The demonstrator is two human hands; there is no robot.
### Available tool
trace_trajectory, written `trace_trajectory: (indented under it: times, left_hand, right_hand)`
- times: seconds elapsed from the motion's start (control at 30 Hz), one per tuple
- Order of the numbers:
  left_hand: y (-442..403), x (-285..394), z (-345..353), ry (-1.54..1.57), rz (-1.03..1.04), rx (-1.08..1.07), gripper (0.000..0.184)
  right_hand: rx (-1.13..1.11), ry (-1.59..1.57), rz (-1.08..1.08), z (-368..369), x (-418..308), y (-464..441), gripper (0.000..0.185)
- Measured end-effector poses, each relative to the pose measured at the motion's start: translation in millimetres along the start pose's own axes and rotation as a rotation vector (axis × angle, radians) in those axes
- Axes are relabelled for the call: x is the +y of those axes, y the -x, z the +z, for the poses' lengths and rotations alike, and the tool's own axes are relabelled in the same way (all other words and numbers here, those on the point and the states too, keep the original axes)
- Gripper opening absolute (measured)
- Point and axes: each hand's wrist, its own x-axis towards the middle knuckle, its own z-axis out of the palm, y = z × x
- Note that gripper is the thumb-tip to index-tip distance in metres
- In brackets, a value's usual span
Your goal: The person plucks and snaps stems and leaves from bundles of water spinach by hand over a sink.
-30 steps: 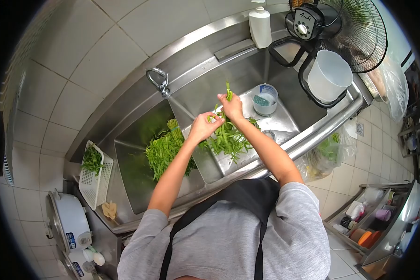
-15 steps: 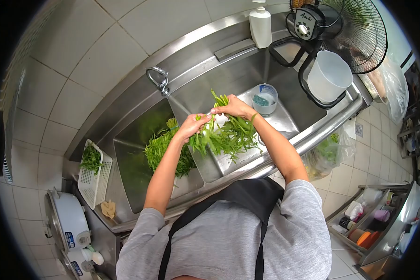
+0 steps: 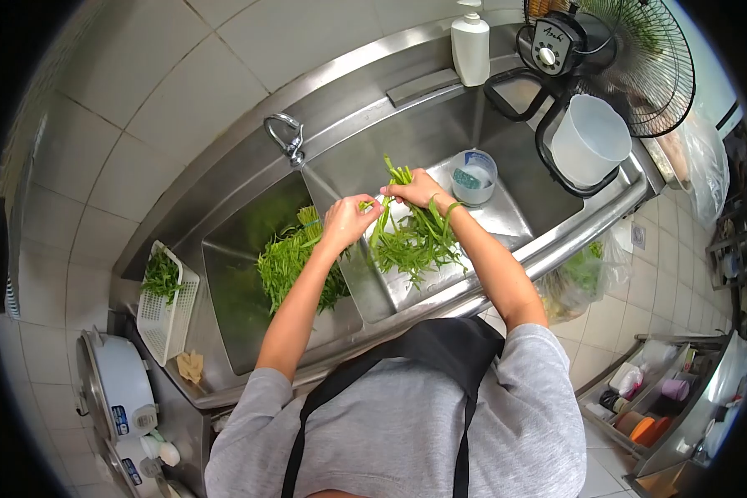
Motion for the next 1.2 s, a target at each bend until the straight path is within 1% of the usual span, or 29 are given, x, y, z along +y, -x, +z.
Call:
trace_trajectory:
  times: [0.03, 0.13, 0.17, 0.27, 0.3, 0.4, 0.5, 0.6, 0.7, 0.8, 0.9, 1.0, 1.2]
  left_hand:
    - [-2, -1, 0, -0.004, -0.031, -0.074, 0.03]
    - [-7, -18, 4, 0.293, -0.065, -0.166, 0.033]
    - [-7, -25, 5, 0.362, -0.076, -0.188, 0.035]
    - [-6, -28, -7, 0.269, -0.126, -0.245, 0.034]
    - [-5, -24, -14, 0.242, -0.152, -0.299, 0.035]
    - [-4, -27, -18, 0.268, -0.155, -0.316, 0.035]
    - [-3, -28, -21, 0.348, -0.166, -0.307, 0.032]
    - [-4, -34, -20, 0.363, -0.155, -0.32, 0.032]
    - [-5, -35, -16, 0.394, -0.076, -0.365, 0.034]
    - [-7, -33, -13, 0.339, -0.129, -0.395, 0.032]
    - [-7, -39, -9, 0.313, -0.134, -0.374, 0.03]
    - [-5, -46, -5, 0.292, -0.145, -0.409, 0.029]
    - [-2, -31, -8, 0.337, -0.095, -0.355, 0.026]
  right_hand:
    - [0.0, -0.02, -0.008, 2, -1, -1, 0.035]
    - [-0.008, 0.052, -0.008, 2, -13, 7, 0.038]
    - [-0.014, 0.054, -0.023, 0, -20, 12, 0.036]
    - [-0.039, 0.056, -0.009, -4, -15, 7, 0.034]
    - [-0.075, 0.066, 0.002, -5, -15, 3, 0.029]
    - [-0.077, -0.064, -0.107, -2, -13, 0, 0.025]
    - [-0.061, -0.035, -0.107, -1, -12, -2, 0.025]
    - [-0.14, -0.035, -0.105, 0, -16, 2, 0.025]
    - [-0.215, -0.03, -0.124, 9, -14, -4, 0.026]
    - [-0.22, -0.017, -0.115, 11, -14, -5, 0.025]
    - [-0.184, -0.015, -0.116, 9, -14, -5, 0.024]
    - [-0.17, -0.01, -0.127, 5, -13, -5, 0.023]
    - [-0.174, -0.005, -0.105, 4, -16, -3, 0.024]
